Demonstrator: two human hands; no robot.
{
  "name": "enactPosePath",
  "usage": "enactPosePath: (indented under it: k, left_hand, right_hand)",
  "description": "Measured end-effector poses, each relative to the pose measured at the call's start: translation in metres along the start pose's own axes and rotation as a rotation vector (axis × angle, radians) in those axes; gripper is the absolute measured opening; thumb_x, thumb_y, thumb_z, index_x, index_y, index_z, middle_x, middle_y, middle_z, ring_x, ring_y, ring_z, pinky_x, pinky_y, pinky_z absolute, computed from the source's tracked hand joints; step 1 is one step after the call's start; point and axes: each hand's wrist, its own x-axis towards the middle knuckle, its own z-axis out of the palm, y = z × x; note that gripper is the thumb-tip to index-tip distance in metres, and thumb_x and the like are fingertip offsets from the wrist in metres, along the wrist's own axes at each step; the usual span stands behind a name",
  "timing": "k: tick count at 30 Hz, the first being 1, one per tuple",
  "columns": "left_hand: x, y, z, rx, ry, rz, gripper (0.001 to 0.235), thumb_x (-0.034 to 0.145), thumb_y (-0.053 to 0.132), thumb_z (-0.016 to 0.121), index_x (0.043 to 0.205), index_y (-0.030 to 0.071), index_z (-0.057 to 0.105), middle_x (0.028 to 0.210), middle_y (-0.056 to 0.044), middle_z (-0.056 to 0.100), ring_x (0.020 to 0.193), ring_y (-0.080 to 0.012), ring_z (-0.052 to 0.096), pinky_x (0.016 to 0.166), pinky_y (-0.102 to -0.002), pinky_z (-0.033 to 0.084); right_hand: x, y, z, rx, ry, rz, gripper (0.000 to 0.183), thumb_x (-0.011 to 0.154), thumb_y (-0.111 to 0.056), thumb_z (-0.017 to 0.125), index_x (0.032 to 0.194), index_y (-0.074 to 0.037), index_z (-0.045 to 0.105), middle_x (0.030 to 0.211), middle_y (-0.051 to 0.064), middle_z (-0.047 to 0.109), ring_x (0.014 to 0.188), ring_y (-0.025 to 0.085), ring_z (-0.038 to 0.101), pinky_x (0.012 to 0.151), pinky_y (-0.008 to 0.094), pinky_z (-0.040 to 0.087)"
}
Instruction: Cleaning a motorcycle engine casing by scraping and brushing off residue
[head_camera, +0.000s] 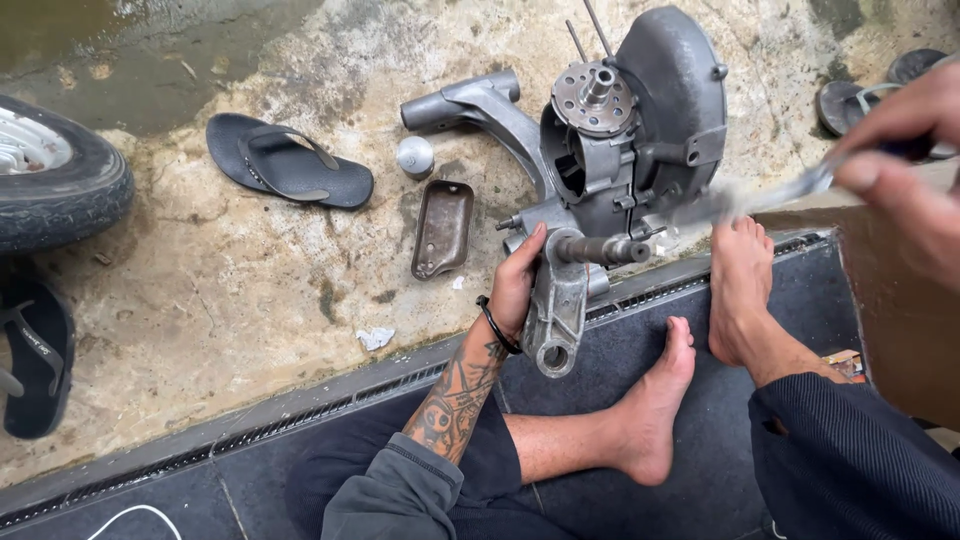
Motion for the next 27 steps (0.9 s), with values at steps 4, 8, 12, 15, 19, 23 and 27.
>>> enactPosePath:
  k: [4, 8, 12, 15, 19, 23, 27]
  left_hand:
    - [0.003, 0.000, -0.006, 0.003, 0.005, 0.015, 0.045, 0.103, 0.046, 0.058, 0.112, 0.005, 0.072, 0.098, -0.011, 0.077, 0.092, -0.0194, 0.075, 0.089, -0.037, 0.060]
    - [-0.016, 0.013, 0.019, 0.007, -0.022, 0.054, 0.043, 0.105, 0.043, 0.055, 0.113, 0.004, 0.070, 0.095, -0.010, 0.076, 0.087, -0.0178, 0.074, 0.086, -0.036, 0.061]
    - [-0.011, 0.008, 0.006, -0.013, -0.129, 0.022, 0.056, 0.106, 0.050, 0.048, 0.115, -0.002, 0.066, 0.083, -0.020, 0.073, 0.076, -0.0257, 0.075, 0.072, -0.040, 0.063]
    - [-0.021, 0.019, 0.024, 0.061, -0.113, 0.082, 0.050, 0.106, 0.046, 0.048, 0.117, 0.001, 0.066, 0.090, -0.012, 0.074, 0.082, -0.0175, 0.072, 0.082, -0.036, 0.060]
    - [-0.012, 0.014, 0.011, 0.062, -0.096, 0.079, 0.047, 0.107, 0.045, 0.048, 0.119, 0.003, 0.066, 0.091, -0.011, 0.074, 0.087, -0.0178, 0.072, 0.091, -0.037, 0.058]
    - [-0.007, 0.015, 0.012, 0.075, -0.113, 0.084, 0.048, 0.107, 0.045, 0.047, 0.121, 0.004, 0.067, 0.092, -0.011, 0.073, 0.091, -0.0176, 0.071, 0.094, -0.037, 0.057]
    - [-0.006, 0.011, 0.008, 0.070, -0.097, 0.088, 0.045, 0.107, 0.044, 0.048, 0.119, 0.005, 0.067, 0.092, -0.009, 0.073, 0.090, -0.0163, 0.071, 0.095, -0.036, 0.056]
  right_hand:
    - [-0.015, -0.029, -0.025, 0.201, -0.057, 0.267, 0.061, 0.118, -0.039, 0.026, 0.128, 0.012, 0.056, 0.133, 0.036, 0.059, 0.119, 0.058, 0.053, 0.107, 0.060, 0.030]
    - [0.004, 0.046, 0.039, -0.030, 0.029, 0.056, 0.046, 0.119, -0.033, 0.031, 0.126, 0.005, 0.056, 0.121, 0.029, 0.064, 0.110, 0.051, 0.059, 0.097, 0.057, 0.038]
    - [0.030, 0.118, 0.100, -0.201, 0.099, -0.101, 0.034, 0.120, -0.028, 0.036, 0.123, -0.001, 0.056, 0.112, 0.023, 0.068, 0.103, 0.046, 0.065, 0.089, 0.056, 0.044]
    - [0.043, 0.148, 0.128, -0.374, 0.155, -0.252, 0.023, 0.120, -0.023, 0.040, 0.121, -0.007, 0.056, 0.103, 0.018, 0.072, 0.095, 0.041, 0.070, 0.082, 0.054, 0.050]
    - [0.048, 0.133, 0.119, -0.012, -0.091, 0.186, 0.074, 0.118, -0.066, 0.008, 0.129, -0.010, 0.055, 0.139, 0.022, 0.058, 0.126, 0.040, 0.053, 0.109, 0.050, 0.030]
    - [0.044, 0.154, 0.134, -0.266, 0.045, -0.071, 0.053, 0.124, -0.039, 0.020, 0.120, -0.004, 0.059, 0.116, 0.024, 0.068, 0.111, 0.043, 0.061, 0.096, 0.053, 0.043]
    - [0.033, 0.142, 0.122, -0.392, 0.134, -0.200, 0.035, 0.121, -0.026, 0.029, 0.120, -0.005, 0.057, 0.112, 0.019, 0.069, 0.107, 0.038, 0.062, 0.092, 0.048, 0.046]
